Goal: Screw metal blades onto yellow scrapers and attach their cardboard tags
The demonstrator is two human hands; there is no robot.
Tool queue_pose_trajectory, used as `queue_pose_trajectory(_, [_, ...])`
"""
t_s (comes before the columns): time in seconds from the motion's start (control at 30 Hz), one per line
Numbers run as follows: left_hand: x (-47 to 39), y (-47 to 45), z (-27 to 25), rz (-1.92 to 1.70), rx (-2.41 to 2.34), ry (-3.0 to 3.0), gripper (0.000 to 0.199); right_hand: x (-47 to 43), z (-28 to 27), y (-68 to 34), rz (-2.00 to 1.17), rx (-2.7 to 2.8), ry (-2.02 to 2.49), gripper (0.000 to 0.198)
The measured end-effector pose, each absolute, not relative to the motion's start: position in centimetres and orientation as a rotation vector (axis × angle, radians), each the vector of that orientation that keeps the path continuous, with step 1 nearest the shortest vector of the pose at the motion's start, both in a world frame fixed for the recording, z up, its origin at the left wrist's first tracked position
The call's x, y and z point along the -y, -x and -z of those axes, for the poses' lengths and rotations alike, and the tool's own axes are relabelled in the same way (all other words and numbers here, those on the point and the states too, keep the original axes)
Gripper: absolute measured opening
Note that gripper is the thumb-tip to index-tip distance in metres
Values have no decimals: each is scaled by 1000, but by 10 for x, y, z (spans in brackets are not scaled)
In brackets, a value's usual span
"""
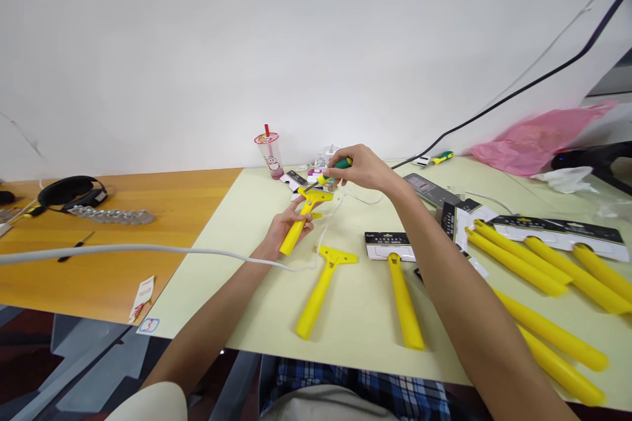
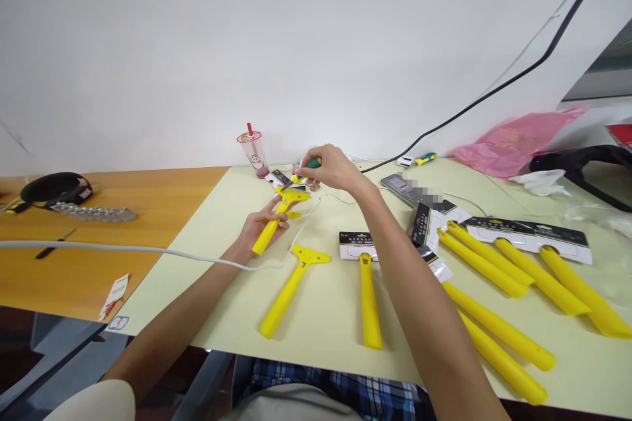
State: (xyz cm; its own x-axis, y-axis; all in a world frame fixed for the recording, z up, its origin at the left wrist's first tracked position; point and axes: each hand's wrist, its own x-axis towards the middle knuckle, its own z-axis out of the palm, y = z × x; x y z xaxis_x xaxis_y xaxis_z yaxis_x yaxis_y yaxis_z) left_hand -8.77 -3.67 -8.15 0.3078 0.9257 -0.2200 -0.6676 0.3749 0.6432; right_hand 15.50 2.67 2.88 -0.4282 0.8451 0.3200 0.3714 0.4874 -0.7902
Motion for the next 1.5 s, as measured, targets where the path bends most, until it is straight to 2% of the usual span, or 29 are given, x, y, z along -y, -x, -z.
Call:
queue_pose_trajectory(0.63, [35,90,82,-1150,-584,-405,80,-29,-29,-158,-642,2080,975,27])
queue_pose_trajectory(1.5, [32,93,90,-1128,-603,-482,89,-23,-36,-155,-593,2143,1026,14])
